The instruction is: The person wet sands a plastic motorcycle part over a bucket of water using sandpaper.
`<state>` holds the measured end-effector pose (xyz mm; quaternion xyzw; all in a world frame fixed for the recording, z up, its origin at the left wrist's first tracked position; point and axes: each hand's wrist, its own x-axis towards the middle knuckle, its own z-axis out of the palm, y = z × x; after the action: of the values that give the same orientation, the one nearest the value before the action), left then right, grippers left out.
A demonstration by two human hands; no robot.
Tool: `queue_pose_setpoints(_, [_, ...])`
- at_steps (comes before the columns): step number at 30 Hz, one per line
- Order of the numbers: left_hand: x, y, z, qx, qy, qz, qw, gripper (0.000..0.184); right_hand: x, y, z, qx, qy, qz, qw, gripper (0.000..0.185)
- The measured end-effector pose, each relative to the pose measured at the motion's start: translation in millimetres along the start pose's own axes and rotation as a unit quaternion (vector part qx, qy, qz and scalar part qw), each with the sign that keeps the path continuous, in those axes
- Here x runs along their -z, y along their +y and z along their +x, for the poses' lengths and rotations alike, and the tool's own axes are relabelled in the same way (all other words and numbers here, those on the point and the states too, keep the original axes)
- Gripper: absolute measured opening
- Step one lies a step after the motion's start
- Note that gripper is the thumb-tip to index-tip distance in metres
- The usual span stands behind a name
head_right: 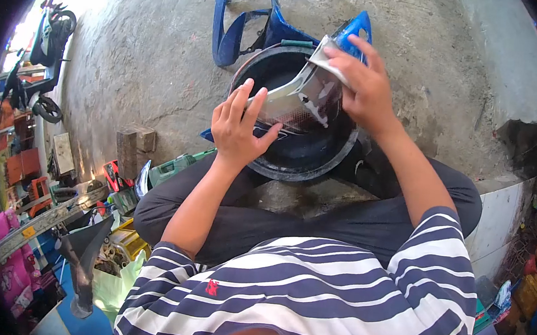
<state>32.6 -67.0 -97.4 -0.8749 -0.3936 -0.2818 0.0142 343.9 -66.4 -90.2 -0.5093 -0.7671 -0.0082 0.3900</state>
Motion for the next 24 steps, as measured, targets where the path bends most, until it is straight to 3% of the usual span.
queue_pose_setpoints(4, [-2, 2, -2, -0.001, 0.011, 0.003, 1.0, 0.081, -6, -42, -8, 0.034, -0.057, 0.066, 0.996, 0.049])
queue_pose_setpoints(8, [1, 0, -2, 0.001, 0.001, 0.0, 1.0, 0.081, -5, 6, -6, 0.005, 0.0, 0.016, 1.0, 0.049])
queue_pose_setpoints(11, [-3, 1, -1, -0.001, 0.011, 0.0, 1.0, 0.081, -3, -23, -9, -0.006, -0.011, 0.03, 0.999, 0.053])
queue_pose_setpoints(13, [-2, 3, -2, -0.003, 0.015, 0.006, 1.0, 0.081, -4, -45, -17, 0.038, -0.081, 0.067, 0.994, 0.059])
queue_pose_setpoints(18, [0, 0, 1, -0.001, 0.002, 0.001, 1.0, 0.082, 1, 9, -5, 0.015, -0.007, -0.03, 0.999, 0.055])
queue_pose_setpoints(22, [-3, 2, -1, -0.005, 0.011, 0.006, 1.0, 0.081, 3, -37, -18, 0.048, -0.108, 0.012, 0.993, 0.05])
queue_pose_setpoints(24, [-2, 1, -2, -0.005, 0.011, 0.008, 1.0, 0.082, 4, -25, -11, 0.042, -0.07, -0.009, 0.997, 0.05])
